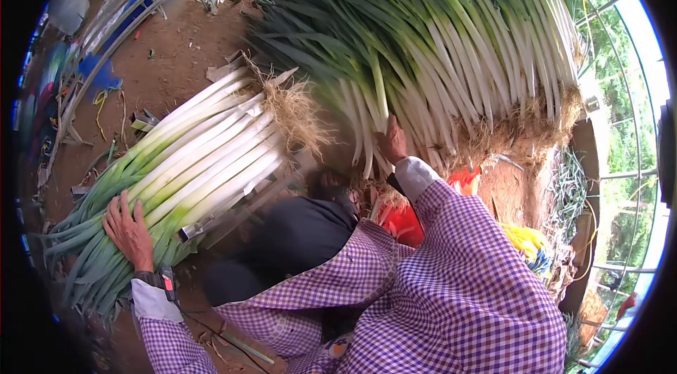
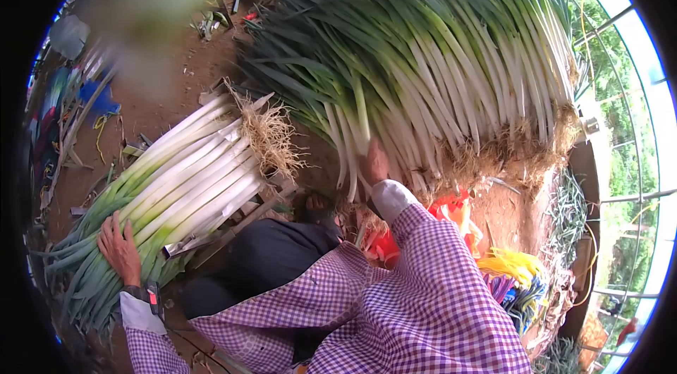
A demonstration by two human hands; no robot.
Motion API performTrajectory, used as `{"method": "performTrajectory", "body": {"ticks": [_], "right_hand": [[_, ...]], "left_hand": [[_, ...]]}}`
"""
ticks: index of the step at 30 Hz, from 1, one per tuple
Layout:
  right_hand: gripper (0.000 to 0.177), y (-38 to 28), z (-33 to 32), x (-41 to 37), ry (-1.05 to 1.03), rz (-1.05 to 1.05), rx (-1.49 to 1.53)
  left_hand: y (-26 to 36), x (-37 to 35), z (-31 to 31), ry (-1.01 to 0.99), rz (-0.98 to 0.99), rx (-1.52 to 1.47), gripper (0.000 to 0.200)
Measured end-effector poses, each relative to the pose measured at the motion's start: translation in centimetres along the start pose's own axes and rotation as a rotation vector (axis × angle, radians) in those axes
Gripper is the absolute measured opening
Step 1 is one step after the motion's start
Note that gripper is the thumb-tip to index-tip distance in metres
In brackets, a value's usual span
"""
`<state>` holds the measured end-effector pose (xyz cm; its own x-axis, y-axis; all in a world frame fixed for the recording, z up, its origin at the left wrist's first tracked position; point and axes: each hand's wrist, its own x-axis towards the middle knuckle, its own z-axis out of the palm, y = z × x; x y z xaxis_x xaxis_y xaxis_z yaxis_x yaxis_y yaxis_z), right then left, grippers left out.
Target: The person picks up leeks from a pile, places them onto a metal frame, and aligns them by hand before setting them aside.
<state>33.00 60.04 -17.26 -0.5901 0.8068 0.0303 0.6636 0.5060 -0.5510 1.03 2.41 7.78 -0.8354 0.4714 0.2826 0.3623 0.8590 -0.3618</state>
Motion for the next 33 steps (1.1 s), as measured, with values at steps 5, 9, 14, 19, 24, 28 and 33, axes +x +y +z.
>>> {"method": "performTrajectory", "body": {"ticks": [5,9,14,19,24,28,33], "right_hand": [[0.038,-3.4,-6.3,-0.4,-0.200,0.074,0.253],[0.033,-8.9,-13.6,-4.8,-0.260,0.005,0.211],[0.039,-12.7,-21.7,-10.8,-0.490,0.219,0.554],[0.046,-16.9,-28.5,-15.0,-0.585,0.299,0.719],[0.039,-20.0,-32.1,-16.8,-0.607,0.272,0.723],[0.036,-22.7,-36.2,-19.0,-0.629,0.327,0.715],[0.034,-26.3,-40.2,-20.8,-0.637,0.342,0.698]], "left_hand": [[0.3,0.0,-0.3,0.002,-0.027,-0.003,0.044],[0.5,-0.1,-0.4,0.053,-0.021,-0.027,0.043],[0.5,-0.1,-0.4,0.061,-0.028,-0.050,0.043],[0.8,-0.2,-0.8,0.070,-0.038,-0.058,0.043],[0.8,-0.3,-1.2,0.083,-0.043,-0.073,0.045],[0.8,-0.4,-0.9,0.120,-0.051,-0.119,0.046],[0.8,-0.6,-0.9,0.152,-0.045,-0.151,0.047]]}}
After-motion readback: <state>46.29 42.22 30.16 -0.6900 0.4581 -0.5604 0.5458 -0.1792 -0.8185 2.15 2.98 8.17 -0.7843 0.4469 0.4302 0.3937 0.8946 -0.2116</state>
